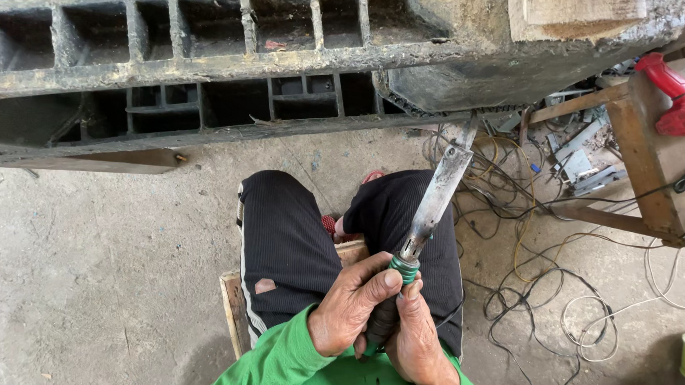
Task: The person uses a heated soldering iron to carve and shape a black plastic grid-like object clamped to a wooden workbench. They repeatedly apply the tool to the edges and inner sections, removing material and smoothing surfaces.
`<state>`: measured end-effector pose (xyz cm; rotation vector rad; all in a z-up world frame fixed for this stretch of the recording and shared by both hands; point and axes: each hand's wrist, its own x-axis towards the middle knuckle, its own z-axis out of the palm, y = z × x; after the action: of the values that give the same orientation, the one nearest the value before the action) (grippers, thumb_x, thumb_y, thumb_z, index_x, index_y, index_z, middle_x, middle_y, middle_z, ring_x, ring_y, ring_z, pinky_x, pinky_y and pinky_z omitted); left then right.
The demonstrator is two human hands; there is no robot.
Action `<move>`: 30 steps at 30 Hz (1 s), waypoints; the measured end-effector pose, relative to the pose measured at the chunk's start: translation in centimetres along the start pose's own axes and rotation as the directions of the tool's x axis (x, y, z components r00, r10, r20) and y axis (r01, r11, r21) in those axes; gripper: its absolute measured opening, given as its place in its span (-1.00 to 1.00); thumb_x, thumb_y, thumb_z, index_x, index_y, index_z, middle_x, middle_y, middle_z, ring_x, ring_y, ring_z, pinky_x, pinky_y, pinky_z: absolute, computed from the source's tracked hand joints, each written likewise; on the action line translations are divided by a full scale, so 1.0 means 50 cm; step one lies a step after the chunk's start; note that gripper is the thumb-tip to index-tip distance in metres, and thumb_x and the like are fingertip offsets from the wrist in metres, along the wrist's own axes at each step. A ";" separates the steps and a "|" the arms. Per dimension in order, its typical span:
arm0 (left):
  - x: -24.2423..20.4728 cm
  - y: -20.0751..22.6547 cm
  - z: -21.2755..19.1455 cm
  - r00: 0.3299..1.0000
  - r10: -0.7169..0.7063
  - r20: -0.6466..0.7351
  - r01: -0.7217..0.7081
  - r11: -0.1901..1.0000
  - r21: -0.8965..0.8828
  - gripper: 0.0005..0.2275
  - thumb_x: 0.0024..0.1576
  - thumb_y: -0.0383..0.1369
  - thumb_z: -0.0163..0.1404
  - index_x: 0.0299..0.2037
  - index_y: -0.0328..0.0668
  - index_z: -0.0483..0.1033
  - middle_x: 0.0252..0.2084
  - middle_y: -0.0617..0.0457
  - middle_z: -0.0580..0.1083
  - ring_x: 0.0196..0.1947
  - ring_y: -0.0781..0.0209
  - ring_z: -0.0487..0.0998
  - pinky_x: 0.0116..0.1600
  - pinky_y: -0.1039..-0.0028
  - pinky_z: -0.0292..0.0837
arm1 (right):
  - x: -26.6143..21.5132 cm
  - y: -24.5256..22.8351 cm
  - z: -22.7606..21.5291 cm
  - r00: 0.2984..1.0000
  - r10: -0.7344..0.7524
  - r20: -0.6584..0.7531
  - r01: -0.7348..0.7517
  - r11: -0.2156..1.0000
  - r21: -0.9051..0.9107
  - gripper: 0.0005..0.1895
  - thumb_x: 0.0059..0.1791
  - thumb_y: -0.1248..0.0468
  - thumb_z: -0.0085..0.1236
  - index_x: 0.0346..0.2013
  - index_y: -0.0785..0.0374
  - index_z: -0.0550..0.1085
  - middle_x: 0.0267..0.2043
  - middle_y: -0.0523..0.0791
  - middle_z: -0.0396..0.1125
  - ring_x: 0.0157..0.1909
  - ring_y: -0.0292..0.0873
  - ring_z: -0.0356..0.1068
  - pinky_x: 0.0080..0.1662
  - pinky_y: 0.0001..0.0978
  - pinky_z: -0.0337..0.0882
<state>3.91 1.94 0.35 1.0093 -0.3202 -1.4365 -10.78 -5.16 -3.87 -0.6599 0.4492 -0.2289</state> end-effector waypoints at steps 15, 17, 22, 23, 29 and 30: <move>0.010 -0.033 0.004 0.999 0.041 -0.021 -0.042 0.998 -0.042 -0.55 0.28 0.03 -0.02 0.06 -0.25 0.50 -0.25 0.11 0.53 -0.65 0.47 0.37 -0.69 0.62 0.20 | -0.001 0.018 -0.022 0.987 0.014 -0.158 -0.017 1.000 -0.020 -0.40 0.13 -0.19 -0.35 0.14 0.25 0.27 -0.28 0.03 0.42 -0.49 -0.07 0.46 -0.50 -0.26 0.48; 0.009 -0.047 0.024 0.998 0.002 -0.060 -0.003 1.000 -0.018 -0.57 0.23 0.01 -0.03 0.04 -0.23 0.49 -0.25 0.10 0.53 -0.62 0.43 0.40 -0.67 0.61 0.25 | -0.017 0.017 -0.021 0.957 -0.073 -0.280 0.032 0.988 -0.149 -0.38 0.16 -0.19 -0.38 0.11 0.29 0.33 -0.42 0.00 0.39 -0.64 -0.15 0.36 -0.60 -0.37 0.37; 0.002 -0.069 0.062 0.987 0.159 -0.010 -0.159 0.987 0.038 -0.58 0.33 -0.02 -0.02 0.05 -0.30 0.49 -0.13 0.07 0.54 -0.13 0.38 0.52 -0.03 0.55 0.51 | -0.057 0.017 -0.023 0.898 -0.150 -0.414 0.057 0.972 -0.229 -0.47 0.15 -0.08 -0.34 0.00 0.33 0.36 -0.45 -0.01 0.39 -0.73 -0.20 0.27 -0.68 -0.41 0.27; -0.005 -0.073 0.066 0.991 0.137 -0.008 -0.137 0.990 0.034 -0.58 0.32 -0.02 -0.02 0.03 -0.30 0.49 -0.15 0.08 0.53 -0.13 0.36 0.51 -0.01 0.53 0.49 | -0.064 0.018 -0.025 0.891 -0.147 -0.429 0.056 0.974 -0.218 -0.47 0.15 -0.07 -0.34 0.00 0.33 0.36 -0.46 -0.01 0.38 -0.73 -0.20 0.27 -0.68 -0.42 0.27; -0.005 -0.083 0.077 0.990 0.137 -0.042 -0.138 0.990 -0.017 -0.60 0.31 -0.04 -0.02 0.03 -0.29 0.48 -0.13 0.07 0.53 -0.07 0.33 0.53 0.10 0.52 0.48 | -0.074 0.008 -0.031 0.921 -0.136 -0.364 0.041 0.966 -0.257 -0.43 0.17 -0.06 -0.38 -0.10 0.40 0.40 -0.53 0.00 0.38 -0.73 -0.21 0.26 -0.68 -0.42 0.27; -0.003 -0.081 0.077 0.990 0.128 -0.051 -0.130 0.991 -0.040 -0.61 0.30 -0.05 -0.01 0.03 -0.29 0.49 -0.12 0.07 0.54 -0.06 0.32 0.54 0.11 0.50 0.49 | -0.070 0.004 -0.030 0.922 -0.129 -0.364 0.022 0.958 -0.285 -0.41 0.17 -0.07 -0.39 -0.13 0.41 0.41 -0.57 0.01 0.38 -0.76 -0.21 0.25 -0.69 -0.43 0.26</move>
<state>-1.63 1.32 -0.34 0.9694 -0.3122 -1.2952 -14.55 -4.62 -3.89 -0.9134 0.8407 -0.3762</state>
